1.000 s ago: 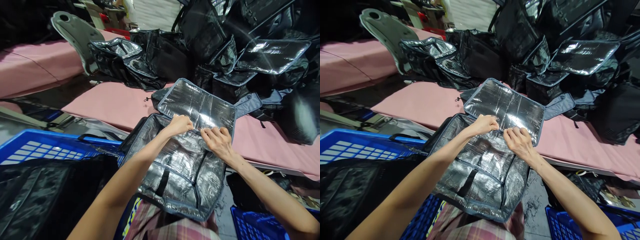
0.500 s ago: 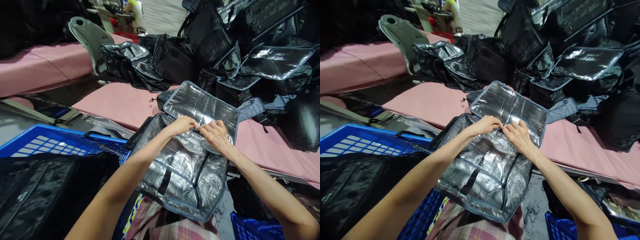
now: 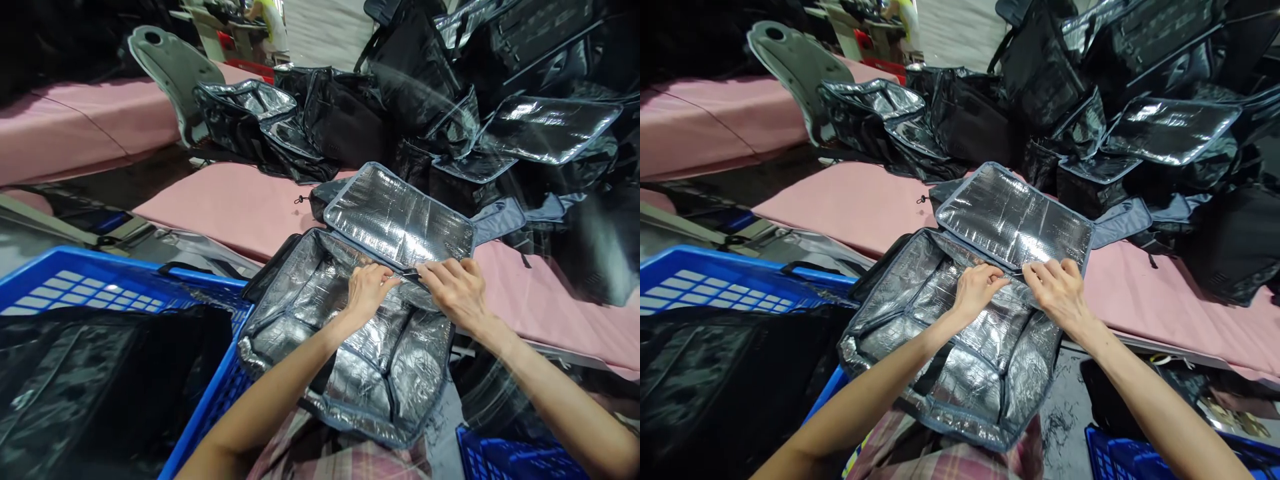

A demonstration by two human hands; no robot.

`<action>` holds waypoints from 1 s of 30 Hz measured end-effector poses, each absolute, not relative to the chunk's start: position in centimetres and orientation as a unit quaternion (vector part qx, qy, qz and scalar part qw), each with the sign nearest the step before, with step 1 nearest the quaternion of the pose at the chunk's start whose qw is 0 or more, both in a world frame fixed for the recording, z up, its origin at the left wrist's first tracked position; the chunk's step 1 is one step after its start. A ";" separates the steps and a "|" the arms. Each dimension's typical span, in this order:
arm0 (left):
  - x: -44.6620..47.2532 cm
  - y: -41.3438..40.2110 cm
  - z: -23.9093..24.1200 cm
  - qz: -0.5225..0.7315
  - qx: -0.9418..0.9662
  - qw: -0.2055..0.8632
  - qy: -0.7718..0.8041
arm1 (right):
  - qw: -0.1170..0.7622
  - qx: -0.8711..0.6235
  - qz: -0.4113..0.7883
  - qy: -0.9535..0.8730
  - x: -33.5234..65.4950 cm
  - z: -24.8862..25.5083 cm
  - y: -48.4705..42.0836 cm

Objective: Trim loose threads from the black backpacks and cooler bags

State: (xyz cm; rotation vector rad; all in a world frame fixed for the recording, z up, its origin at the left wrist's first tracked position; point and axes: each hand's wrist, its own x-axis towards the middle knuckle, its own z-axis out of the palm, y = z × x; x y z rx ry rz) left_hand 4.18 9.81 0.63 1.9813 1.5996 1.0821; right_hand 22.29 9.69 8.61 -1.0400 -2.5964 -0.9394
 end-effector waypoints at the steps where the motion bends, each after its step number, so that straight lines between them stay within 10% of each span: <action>1: 4.3 9.9 0.6 0.387 0.707 0.181 0.564 | 0.086 -0.342 -0.329 -0.876 22.3 8.5 9.4; 11: 4.3 9.1 1.2 0.405 0.703 0.247 0.529 | 0.058 -0.283 -0.398 -0.871 20.5 8.0 8.8; 20: 1.0 9.4 2.0 0.311 0.710 0.303 0.554 | 0.164 -0.425 -0.215 -0.864 22.0 7.6 9.2; 30: -0.4 11.1 2.1 0.365 0.781 -0.061 0.503 | 0.160 -0.462 -0.173 -0.855 21.4 4.9 9.9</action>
